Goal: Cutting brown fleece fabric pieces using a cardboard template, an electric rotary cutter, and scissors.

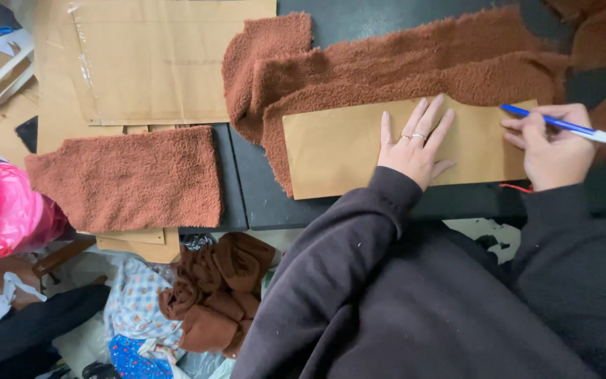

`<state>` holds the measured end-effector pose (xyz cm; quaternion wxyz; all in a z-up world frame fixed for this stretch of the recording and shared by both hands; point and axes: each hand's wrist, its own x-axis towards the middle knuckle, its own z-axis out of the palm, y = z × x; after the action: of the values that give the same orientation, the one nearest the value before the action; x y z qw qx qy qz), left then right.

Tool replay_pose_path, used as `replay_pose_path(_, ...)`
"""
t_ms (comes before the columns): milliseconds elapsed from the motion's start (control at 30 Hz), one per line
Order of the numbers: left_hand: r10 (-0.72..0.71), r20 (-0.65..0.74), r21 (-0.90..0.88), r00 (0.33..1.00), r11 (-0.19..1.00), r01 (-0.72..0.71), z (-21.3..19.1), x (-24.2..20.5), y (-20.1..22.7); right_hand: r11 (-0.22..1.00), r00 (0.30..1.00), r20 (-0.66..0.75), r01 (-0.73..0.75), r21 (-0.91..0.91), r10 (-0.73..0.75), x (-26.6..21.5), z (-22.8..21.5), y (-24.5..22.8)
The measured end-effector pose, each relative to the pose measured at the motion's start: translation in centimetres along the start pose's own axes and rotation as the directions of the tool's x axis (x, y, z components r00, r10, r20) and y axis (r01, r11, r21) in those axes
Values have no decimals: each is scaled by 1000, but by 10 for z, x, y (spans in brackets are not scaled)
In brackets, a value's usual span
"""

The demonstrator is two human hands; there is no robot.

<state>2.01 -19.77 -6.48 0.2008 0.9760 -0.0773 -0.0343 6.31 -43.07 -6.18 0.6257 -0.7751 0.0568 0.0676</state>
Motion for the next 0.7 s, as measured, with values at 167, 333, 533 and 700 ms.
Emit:
replay_pose_path(167, 3, 38, -2, 999, 1000, -3, -2, -4, 3, 985, 993, -73, 80, -156, -93, -4, -6, -28)
replay_pose_path(333, 15, 28, 1, 1000, 1000, -15, 2, -5, 0, 985, 987, 57, 157, -77, -153, 1, 36, -20)
replay_pose_path(533, 29, -27, -12, 999, 1000, -29, 9, -3, 0, 998, 998, 50, 34, -47, -31, 4, 47, -16)
replay_pose_path(700, 19, -23, -8, 1000, 1000, -19, 4, -6, -1, 998, 999, -32, 39, -43, -40, 4, -5, -6)
